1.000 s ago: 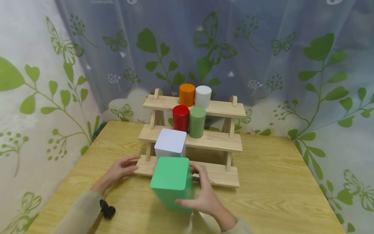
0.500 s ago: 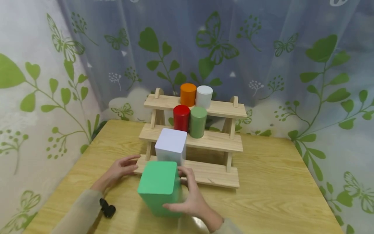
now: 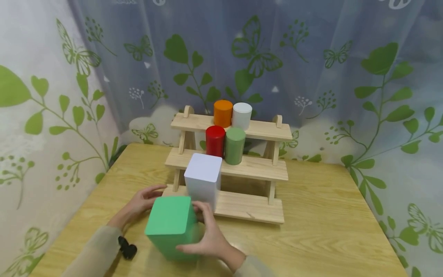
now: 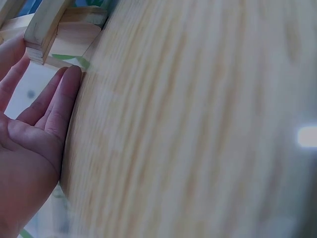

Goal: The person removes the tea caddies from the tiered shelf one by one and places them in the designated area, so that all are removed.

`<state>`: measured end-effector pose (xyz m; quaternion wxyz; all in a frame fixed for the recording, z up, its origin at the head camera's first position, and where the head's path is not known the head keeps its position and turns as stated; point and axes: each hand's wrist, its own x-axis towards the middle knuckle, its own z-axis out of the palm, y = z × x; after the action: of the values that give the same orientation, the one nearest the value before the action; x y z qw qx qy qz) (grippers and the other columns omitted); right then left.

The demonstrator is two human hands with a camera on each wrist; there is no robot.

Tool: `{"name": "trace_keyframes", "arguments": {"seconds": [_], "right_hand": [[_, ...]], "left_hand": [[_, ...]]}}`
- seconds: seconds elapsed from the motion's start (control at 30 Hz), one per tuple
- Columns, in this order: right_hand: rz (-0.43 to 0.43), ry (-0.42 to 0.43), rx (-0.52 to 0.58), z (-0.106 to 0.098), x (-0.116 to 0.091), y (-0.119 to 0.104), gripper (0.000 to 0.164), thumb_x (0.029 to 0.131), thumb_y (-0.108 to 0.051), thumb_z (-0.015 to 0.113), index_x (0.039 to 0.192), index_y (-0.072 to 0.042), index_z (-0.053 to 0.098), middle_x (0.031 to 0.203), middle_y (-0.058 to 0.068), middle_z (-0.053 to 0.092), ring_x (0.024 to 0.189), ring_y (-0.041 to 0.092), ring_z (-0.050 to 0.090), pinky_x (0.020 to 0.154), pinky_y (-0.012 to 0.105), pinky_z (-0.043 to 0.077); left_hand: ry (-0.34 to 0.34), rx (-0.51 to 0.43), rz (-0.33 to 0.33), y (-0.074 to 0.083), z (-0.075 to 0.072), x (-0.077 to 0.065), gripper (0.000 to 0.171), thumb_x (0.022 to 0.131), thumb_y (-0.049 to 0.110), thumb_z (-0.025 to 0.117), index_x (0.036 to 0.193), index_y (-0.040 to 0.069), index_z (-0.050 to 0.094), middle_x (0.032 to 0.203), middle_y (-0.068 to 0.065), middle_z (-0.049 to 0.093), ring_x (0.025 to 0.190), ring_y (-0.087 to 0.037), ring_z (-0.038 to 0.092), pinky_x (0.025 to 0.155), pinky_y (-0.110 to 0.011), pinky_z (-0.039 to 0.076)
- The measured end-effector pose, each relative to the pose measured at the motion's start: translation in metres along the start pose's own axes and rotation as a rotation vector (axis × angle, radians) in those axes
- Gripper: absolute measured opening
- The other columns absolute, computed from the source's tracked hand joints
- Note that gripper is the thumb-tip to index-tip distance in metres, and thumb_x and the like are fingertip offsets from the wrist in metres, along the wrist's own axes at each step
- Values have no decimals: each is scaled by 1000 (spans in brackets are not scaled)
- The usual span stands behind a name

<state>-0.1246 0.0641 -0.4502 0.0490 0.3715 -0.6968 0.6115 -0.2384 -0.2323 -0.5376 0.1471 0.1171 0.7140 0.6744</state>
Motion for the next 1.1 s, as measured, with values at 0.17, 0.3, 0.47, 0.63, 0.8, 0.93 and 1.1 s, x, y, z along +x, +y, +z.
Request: {"name": "trace_keyframes", "arguments": {"seconds": [0.17,0.3,0.47,0.63,0.8,0.93,1.1], "right_hand": [[-11,9,-2,7,4,1,90,62,-6,84,134,-2,31,120,15,40,107,25,47,87,40,46],[-8,28,-6,15,7,7,91,61,-5,84,134,-3,30,120,14,38,108,25,44,89,40,45],[-20,18,-8,24,12,13,91,63,-6,84,136,-3,28,121,13,35,110,26,41,90,41,44],[-33,-6,-11,29,11,16,91,63,-6,84,135,-1,29,119,14,35,109,24,40,88,42,46],[-75,-32,-44,34,7,23,93,61,-6,85,135,2,28,118,16,35,107,23,39,87,42,46],[-52,-33,-56,39,5,41,98,61,-11,86,138,-5,26,121,13,34,109,23,39,88,43,46],[14,-64,-56,44,4,57,106,59,-19,89,141,-15,22,127,7,31,112,22,38,91,42,44]], "left_hand": [[-4,24,-9,1,0,0,53,90,19,61,140,10,43,131,-22,48,112,-27,54,83,-39,49],[8,42,-22,1,-1,0,56,88,23,63,139,12,44,133,-21,47,114,-29,52,83,-38,49],[22,84,-2,1,0,0,56,87,18,65,138,10,45,134,-22,46,120,-34,46,83,-38,49],[56,151,15,0,1,1,52,87,15,64,136,11,48,132,-20,49,121,-35,45,85,-38,48],[90,137,-21,-1,3,2,51,86,23,66,134,15,52,128,-17,53,113,-30,52,83,-38,49],[87,126,-14,-1,2,2,51,86,22,67,134,14,51,127,-17,54,112,-29,54,81,-37,50],[67,92,-10,-1,1,0,52,86,16,66,135,13,49,128,-19,52,113,-30,52,81,-38,50]]}}
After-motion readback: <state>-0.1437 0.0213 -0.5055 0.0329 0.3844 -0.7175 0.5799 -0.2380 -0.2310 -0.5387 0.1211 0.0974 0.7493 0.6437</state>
